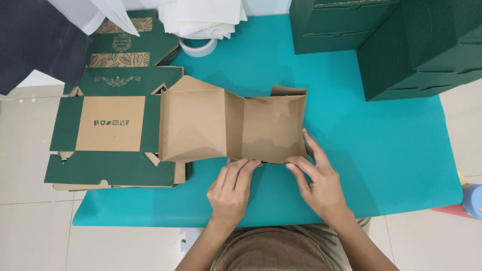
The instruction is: The person assembles a flat-packed cardboard box by folding and creasing its flaps and sides. They then place a decorative lid on top to complete the box.
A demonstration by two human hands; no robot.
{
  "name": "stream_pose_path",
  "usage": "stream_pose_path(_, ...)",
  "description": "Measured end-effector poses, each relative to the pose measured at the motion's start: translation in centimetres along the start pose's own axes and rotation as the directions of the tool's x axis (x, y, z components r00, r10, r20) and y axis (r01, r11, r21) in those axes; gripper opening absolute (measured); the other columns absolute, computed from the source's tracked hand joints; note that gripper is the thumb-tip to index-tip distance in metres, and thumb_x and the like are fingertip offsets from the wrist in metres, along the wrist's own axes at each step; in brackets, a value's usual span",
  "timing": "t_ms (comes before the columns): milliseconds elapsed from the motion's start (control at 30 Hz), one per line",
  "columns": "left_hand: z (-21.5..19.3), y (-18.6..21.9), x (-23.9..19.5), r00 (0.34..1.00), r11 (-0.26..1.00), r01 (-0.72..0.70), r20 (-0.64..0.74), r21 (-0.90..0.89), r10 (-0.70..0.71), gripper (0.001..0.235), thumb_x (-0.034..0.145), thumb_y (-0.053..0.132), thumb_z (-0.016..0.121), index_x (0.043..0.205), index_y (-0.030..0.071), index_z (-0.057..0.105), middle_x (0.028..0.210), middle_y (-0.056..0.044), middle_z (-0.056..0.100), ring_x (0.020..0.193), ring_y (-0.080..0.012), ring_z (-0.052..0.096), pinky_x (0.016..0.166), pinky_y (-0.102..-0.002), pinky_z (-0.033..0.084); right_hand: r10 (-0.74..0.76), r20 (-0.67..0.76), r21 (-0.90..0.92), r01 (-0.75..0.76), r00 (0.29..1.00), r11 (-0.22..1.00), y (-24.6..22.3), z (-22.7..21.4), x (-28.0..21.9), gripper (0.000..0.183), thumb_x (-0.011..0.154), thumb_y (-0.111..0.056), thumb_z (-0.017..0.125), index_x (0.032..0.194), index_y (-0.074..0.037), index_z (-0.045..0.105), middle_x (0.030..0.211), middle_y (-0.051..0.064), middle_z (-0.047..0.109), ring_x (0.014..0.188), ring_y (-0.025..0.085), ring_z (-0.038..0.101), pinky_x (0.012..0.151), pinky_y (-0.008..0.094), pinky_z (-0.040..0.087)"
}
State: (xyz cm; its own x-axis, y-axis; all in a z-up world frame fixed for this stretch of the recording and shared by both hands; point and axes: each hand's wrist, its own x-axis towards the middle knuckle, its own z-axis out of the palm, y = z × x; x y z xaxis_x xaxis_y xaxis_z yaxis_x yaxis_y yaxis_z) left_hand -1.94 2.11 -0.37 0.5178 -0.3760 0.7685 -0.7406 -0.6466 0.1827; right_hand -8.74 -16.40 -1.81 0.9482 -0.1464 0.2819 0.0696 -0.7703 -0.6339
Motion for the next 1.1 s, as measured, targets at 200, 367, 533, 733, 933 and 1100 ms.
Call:
stream_pose_path(200, 0.3, -0.2, -0.7, 0.999, 0.998, -0.026, 0.037, 0.050, 0.024, 0.021, 0.098, 0.002, 0.062, 0.111, 0.014, 0.072, 0.098, -0.002, 0.066, 0.078, -0.0167, 0.064, 0.076, -0.033, 0.063, -0.049, 0.007, -0.001, 0.049, 0.999, 0.999, 0.0, 0.0, -0.1, 0.024, 0.100, -0.026, 0.049, 0.108, -0.018, 0.070, 0.156, 0.019, 0.032, 0.140, 0.036, 0.044, 0.073, 0.044, 0.062)
stream_pose_path(367, 0.3, -0.5, -0.5, 0.998, 1.000, -0.020, 0.052, 0.011, 0.019, 0.030, 0.098, -0.004, 0.058, 0.111, 0.020, 0.073, 0.097, 0.001, 0.064, 0.071, -0.0151, 0.058, 0.060, -0.028, 0.053, -0.053, 0.004, 0.026, 0.053, 0.999, 0.998, 0.1, -0.1, 0.1, 0.023, 0.099, -0.022, 0.050, 0.107, -0.014, 0.070, 0.155, 0.020, 0.033, 0.138, 0.035, 0.046, 0.075, 0.042, 0.055)
stream_pose_path(533, 0.0, -0.2, 0.0, 0.988, 0.993, -0.066, 0.143, 0.097, 0.052, 0.028, 0.099, 0.002, 0.062, 0.117, 0.022, 0.070, 0.100, 0.005, 0.061, 0.075, -0.0127, 0.057, 0.047, -0.024, 0.042, -0.035, 0.029, 0.007, 0.035, 0.999, 0.999, 0.1, -0.1, 0.1, 0.022, 0.099, -0.023, 0.050, 0.109, -0.018, 0.069, 0.156, 0.016, 0.032, 0.139, 0.033, 0.045, 0.061, 0.040, 0.063)
stream_pose_path(733, -0.5, -0.8, 1.1, 0.988, 0.999, -0.034, 0.154, 0.029, 0.029, 0.020, 0.092, 0.005, 0.068, 0.096, 0.022, 0.075, 0.087, 0.005, 0.064, 0.069, -0.0110, 0.061, 0.057, -0.021, 0.053, 0.010, -0.103, -0.014, -0.011, 0.995, 1.000, -0.6, -0.3, 0.1, 0.016, 0.095, -0.021, 0.061, 0.091, -0.024, 0.077, 0.140, 0.014, 0.056, 0.128, 0.036, 0.054, 0.097, 0.048, 0.054)
stream_pose_path(933, 0.1, -0.8, 0.8, 0.984, 0.989, -0.113, 0.149, 0.100, 0.097, 0.025, 0.095, 0.004, 0.063, 0.099, 0.025, 0.075, 0.087, 0.004, 0.064, 0.070, -0.0121, 0.060, 0.058, -0.022, 0.053, 0.009, -0.115, -0.031, -0.013, 0.993, 0.999, -0.6, -0.2, 0.0, 0.017, 0.096, -0.020, 0.060, 0.093, -0.024, 0.077, 0.137, 0.014, 0.057, 0.128, 0.036, 0.055, 0.098, 0.048, 0.054)
stream_pose_path(1100, 0.2, -1.3, 1.0, 0.987, 0.993, -0.096, 0.132, 0.075, 0.086, 0.024, 0.097, 0.008, 0.061, 0.107, 0.025, 0.074, 0.093, 0.002, 0.064, 0.076, -0.0135, 0.064, 0.066, -0.026, 0.057, -0.120, -0.170, -0.328, 0.059, 0.978, 0.943, -0.2, -0.6, 0.0, 0.011, 0.093, -0.024, 0.066, 0.097, -0.029, 0.075, 0.141, 0.012, 0.050, 0.126, 0.036, 0.056, 0.093, 0.041, 0.058)
